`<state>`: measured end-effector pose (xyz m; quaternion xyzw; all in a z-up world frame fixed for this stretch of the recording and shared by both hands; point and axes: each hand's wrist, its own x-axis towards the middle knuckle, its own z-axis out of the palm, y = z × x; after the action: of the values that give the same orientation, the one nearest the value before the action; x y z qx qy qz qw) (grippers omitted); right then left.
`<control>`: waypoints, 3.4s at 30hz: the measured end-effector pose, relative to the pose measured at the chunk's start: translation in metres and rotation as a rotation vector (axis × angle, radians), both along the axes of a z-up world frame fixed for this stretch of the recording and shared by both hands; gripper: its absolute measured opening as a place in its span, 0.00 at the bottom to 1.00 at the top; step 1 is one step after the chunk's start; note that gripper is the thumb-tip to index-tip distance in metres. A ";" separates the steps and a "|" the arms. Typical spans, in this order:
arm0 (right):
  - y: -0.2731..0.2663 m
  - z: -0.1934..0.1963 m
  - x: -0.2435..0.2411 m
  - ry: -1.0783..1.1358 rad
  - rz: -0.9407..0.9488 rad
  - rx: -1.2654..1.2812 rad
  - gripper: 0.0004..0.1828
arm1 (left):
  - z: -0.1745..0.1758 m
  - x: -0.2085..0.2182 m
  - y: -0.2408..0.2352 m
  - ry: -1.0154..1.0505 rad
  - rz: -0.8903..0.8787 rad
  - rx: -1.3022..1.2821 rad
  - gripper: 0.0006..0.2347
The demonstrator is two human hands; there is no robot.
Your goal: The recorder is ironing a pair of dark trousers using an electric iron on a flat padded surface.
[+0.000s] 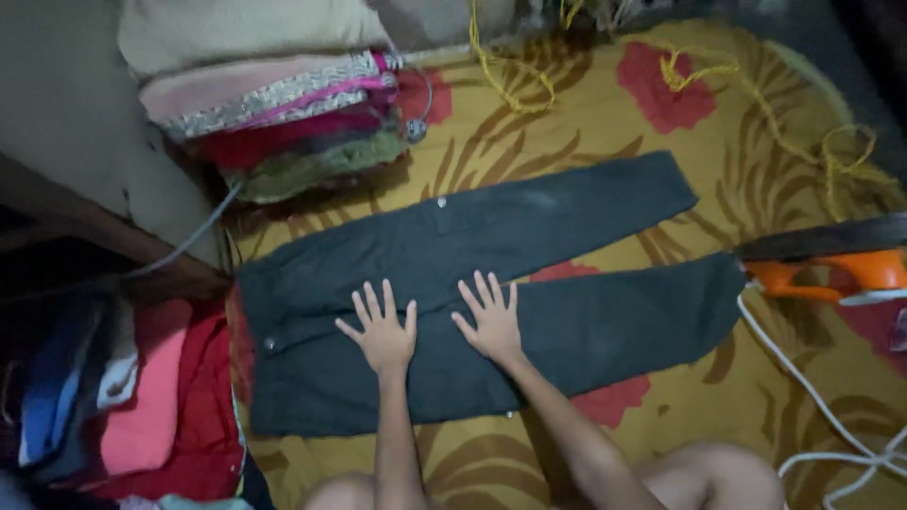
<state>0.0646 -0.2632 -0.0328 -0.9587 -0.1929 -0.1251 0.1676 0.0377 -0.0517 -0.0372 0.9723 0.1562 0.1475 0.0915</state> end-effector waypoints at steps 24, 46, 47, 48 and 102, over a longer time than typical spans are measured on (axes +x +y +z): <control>-0.006 -0.019 0.011 0.024 0.036 -0.073 0.37 | -0.028 0.009 0.009 -0.015 -0.037 0.001 0.31; -0.025 -0.017 0.027 0.558 0.195 -0.172 0.64 | -0.018 -0.065 -0.061 0.027 0.017 -0.045 0.35; -0.025 -0.020 0.028 0.558 0.195 -0.168 0.64 | -0.018 -0.064 -0.058 0.027 0.015 -0.042 0.35; -0.025 -0.022 0.029 0.538 0.187 -0.185 0.63 | -0.017 -0.063 -0.055 0.049 -0.001 -0.039 0.34; -0.413 -0.002 -0.018 0.257 -1.217 0.443 0.40 | -0.022 -0.011 -0.342 0.643 -0.867 -0.211 0.40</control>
<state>0.0463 -0.6762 -0.0344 -0.8467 0.4353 -0.1188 0.2818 0.0265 -0.3935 -0.0590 0.9293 -0.2246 -0.2246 0.1886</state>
